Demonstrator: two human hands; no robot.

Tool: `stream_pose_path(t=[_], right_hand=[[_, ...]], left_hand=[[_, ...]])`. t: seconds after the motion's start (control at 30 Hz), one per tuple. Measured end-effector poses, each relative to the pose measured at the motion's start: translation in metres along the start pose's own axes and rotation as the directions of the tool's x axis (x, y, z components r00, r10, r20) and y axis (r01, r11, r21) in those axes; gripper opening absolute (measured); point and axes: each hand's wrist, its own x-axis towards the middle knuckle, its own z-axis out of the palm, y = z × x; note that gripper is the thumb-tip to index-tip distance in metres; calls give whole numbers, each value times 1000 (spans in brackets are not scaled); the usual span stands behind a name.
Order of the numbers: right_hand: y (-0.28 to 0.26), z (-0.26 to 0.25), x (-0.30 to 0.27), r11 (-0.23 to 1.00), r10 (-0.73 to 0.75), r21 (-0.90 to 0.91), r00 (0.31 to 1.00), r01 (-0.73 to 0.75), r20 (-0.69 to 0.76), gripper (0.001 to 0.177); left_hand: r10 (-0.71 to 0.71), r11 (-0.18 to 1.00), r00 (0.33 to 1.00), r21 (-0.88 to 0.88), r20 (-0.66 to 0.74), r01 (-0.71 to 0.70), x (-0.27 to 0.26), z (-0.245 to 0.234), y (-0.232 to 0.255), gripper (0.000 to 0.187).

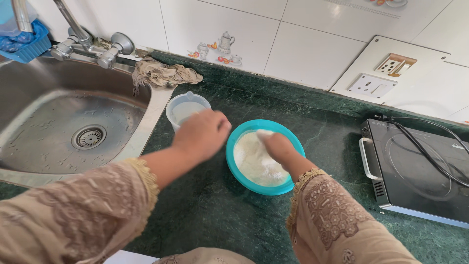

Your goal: The person kneads a white dough mixture in a blue bowl on a kitchen countertop. They repeatedly add water from a measuring cup and continue kneading by hand, occasionally transferring portions of the dough onto the countertop.

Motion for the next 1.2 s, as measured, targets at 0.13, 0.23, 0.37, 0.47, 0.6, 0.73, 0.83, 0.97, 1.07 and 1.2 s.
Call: stream_pose_path(t=[0.13,0.23,0.37,0.47,0.6,0.73,0.83,0.97,1.07,1.2], right_hand=[[-9,-13,-12,1000,10,-17,998,-9,55,63],[-22,-29,-38,972,90,-233,967,-34,237,116],[-31,-13,-50,962,77,-272,936,20,342,116],[-15,29,-31,948,52,-317,964,34,259,116],[-44,4,-62,971,98,-231,983,-60,153,84],[-34,16,-46,982,174,-92,978,-164,113,71],[-20,26,-35,974,217,55,975,-220,54,62],[-7,22,-27,941,215,264,976,-213,24,51],[10,39,-9,903,240,386,967,-190,-83,50],[36,52,15,999,-45,12,981,48,-190,39]], left_hand=[[-130,991,980,-61,-148,123,27,5,-52,33],[-350,910,894,-328,-279,254,38,15,-86,28],[-709,583,696,-647,-111,491,12,4,-74,68],[-698,356,690,-742,192,568,-11,-4,-51,91],[-626,321,716,-734,310,599,0,29,-68,92],[-626,284,715,-763,311,581,4,36,-58,80],[-647,303,714,-768,269,565,17,56,-81,68],[-639,452,755,-724,145,521,4,38,-78,62],[-586,612,806,-604,86,510,-2,24,-78,59],[-491,809,871,-363,18,463,-7,3,-60,66]])
